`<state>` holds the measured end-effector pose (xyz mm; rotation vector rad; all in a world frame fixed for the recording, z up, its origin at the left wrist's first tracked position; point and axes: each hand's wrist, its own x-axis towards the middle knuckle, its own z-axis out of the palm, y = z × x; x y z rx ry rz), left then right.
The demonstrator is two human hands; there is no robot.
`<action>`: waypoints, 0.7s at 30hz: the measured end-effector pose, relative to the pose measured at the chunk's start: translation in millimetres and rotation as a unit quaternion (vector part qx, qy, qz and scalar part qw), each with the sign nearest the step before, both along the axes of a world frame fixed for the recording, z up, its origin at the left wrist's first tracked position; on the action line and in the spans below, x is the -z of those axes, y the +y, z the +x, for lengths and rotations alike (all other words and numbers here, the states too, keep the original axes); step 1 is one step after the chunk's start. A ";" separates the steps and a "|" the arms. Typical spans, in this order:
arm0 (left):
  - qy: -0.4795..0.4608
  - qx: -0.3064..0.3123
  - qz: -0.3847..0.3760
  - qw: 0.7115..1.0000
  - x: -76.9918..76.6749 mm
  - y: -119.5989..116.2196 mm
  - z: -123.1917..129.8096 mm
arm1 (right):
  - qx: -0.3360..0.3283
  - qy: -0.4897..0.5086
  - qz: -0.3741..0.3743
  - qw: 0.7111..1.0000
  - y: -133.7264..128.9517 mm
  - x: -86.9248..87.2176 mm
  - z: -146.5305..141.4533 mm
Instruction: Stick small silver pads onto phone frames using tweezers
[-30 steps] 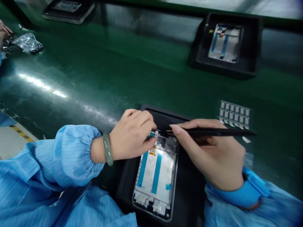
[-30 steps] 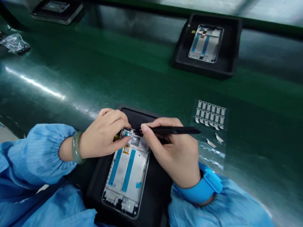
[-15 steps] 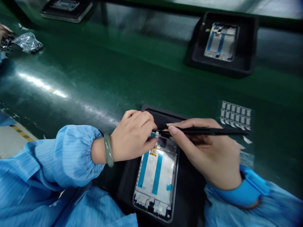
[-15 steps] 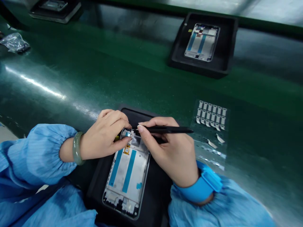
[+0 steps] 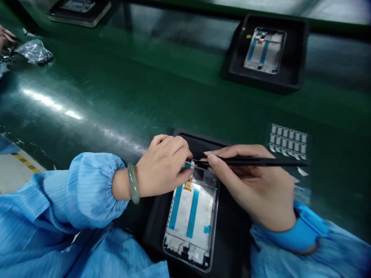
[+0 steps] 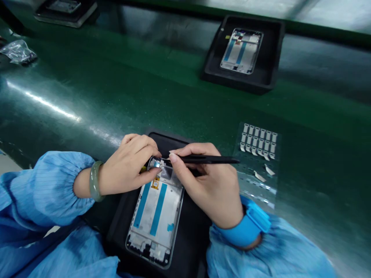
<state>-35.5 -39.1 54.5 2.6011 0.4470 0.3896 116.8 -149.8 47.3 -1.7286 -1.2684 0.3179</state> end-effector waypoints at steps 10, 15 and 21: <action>0.006 -0.003 0.001 1.000 0.6 -0.5 0.5 | -0.035 -0.082 0.016 0.996 0.1 1.6 -0.9; 0.002 -0.004 -0.003 1.000 0.6 -0.5 0.3 | -0.051 -0.065 0.030 0.996 0.2 2.9 -0.7; 0.014 -0.001 0.012 1.000 0.5 -0.8 -0.3 | -0.038 -0.079 0.017 0.996 0.7 1.4 -0.2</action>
